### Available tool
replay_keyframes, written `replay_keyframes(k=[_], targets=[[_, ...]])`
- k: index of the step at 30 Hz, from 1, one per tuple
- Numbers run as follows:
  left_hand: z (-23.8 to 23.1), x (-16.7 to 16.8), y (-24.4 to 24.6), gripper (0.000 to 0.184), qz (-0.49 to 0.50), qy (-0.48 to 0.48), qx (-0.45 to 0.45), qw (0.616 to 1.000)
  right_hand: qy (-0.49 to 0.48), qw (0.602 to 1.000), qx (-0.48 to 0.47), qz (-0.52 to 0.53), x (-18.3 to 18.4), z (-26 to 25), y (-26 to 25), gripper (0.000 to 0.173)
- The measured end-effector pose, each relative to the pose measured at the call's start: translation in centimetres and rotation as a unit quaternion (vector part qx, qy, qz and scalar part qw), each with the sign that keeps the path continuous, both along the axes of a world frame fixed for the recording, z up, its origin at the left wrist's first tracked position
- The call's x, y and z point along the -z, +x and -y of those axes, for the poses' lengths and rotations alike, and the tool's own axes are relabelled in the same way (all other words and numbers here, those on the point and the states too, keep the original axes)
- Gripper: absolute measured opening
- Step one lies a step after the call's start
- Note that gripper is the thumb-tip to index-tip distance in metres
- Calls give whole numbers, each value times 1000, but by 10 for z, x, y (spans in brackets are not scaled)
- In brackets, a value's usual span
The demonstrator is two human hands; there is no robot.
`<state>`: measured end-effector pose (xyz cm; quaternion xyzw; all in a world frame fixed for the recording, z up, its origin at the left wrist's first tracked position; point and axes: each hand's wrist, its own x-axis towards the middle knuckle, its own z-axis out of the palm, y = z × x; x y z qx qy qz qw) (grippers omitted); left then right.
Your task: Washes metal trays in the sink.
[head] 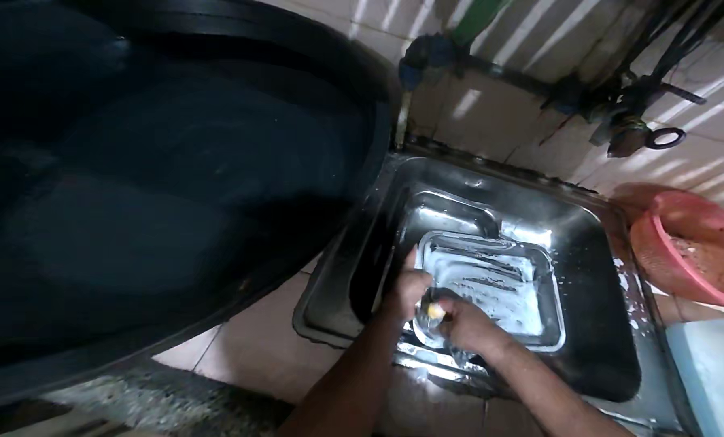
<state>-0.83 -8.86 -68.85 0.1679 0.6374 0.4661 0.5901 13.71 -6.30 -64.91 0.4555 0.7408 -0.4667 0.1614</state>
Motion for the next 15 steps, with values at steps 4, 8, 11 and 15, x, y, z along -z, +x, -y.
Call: replay_keyframes(k=[4, 8, 11, 15], targets=[[-4, -1, 1, 84, -114, -20, 19, 993, 45, 992, -44, 113, -1, -25, 55, 36], [-6, 3, 0, 85, -154, -45, 30, 987, 175, 959, -84, 205, -7, -45, 122, 39], [-10, 2, 1, 89, -181, -53, 48, 981, 296, 927, -119, 199, -24, -71, 112, 27], [-10, 7, 0, 86, -202, -43, 55, 977, 383, 880, -176, 219, -13, -124, 104, 26]])
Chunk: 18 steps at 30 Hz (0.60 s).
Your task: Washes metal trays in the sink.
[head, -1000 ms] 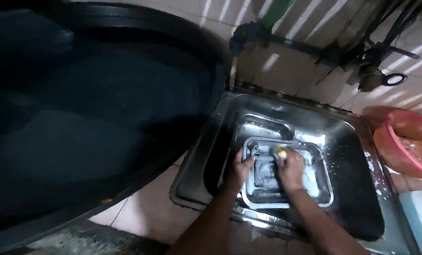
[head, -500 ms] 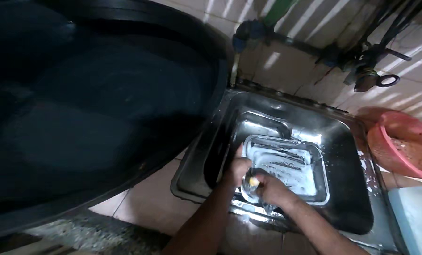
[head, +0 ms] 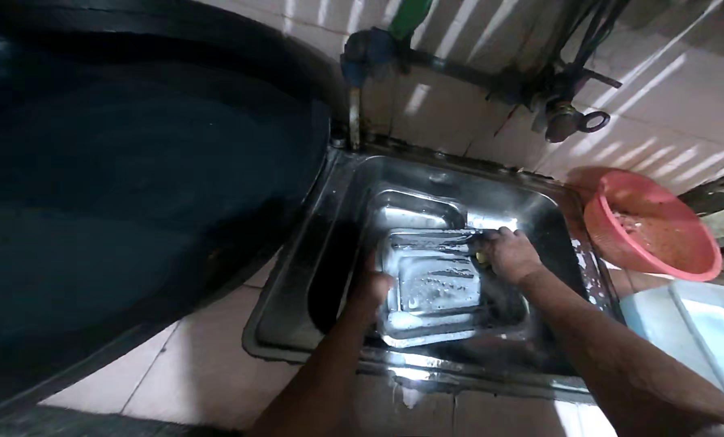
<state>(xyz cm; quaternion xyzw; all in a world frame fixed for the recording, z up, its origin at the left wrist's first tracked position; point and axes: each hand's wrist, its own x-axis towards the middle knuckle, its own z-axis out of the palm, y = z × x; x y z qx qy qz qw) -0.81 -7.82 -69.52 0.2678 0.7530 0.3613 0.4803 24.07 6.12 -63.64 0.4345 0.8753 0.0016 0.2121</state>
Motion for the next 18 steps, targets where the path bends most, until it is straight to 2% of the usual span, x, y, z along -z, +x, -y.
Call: replay_keyframes(k=[2, 4, 7, 9, 12, 14, 15, 17, 18], targets=[[4, 2, 1, 84, 1, 13, -14, 1000, -5, 999, 20, 37, 8, 4, 6, 29], [6, -2, 3, 84, -7, 8, -21, 1000, -25, 998, 47, 28, 16, 30, 19, 30], [6, -6, 3, 84, -25, 14, -10, 1000, -101, 988, 105, 56, 14, 73, 26, 40], [6, -8, 3, 85, -16, 28, -15, 999, -135, 974, 167, 73, 5, 94, 21, 43], [6, -12, 5, 87, -13, 37, -27, 999, -184, 942, 273, 62, -5, 98, 6, 50], [8, -11, 4, 85, -31, 42, -9, 999, -246, 916, 317, -20, -4, 93, 3, 52], [9, -11, 3, 85, -37, 48, -1, 998, -272, 893, 342, -104, 1, 91, 7, 51], [11, -7, 0, 86, -31, 66, -3, 997, -289, 807, 412, -310, -3, 96, 20, 46], [11, -6, 0, 87, -26, 67, -6, 997, -256, 776, 433, -381, -17, 101, 31, 44]])
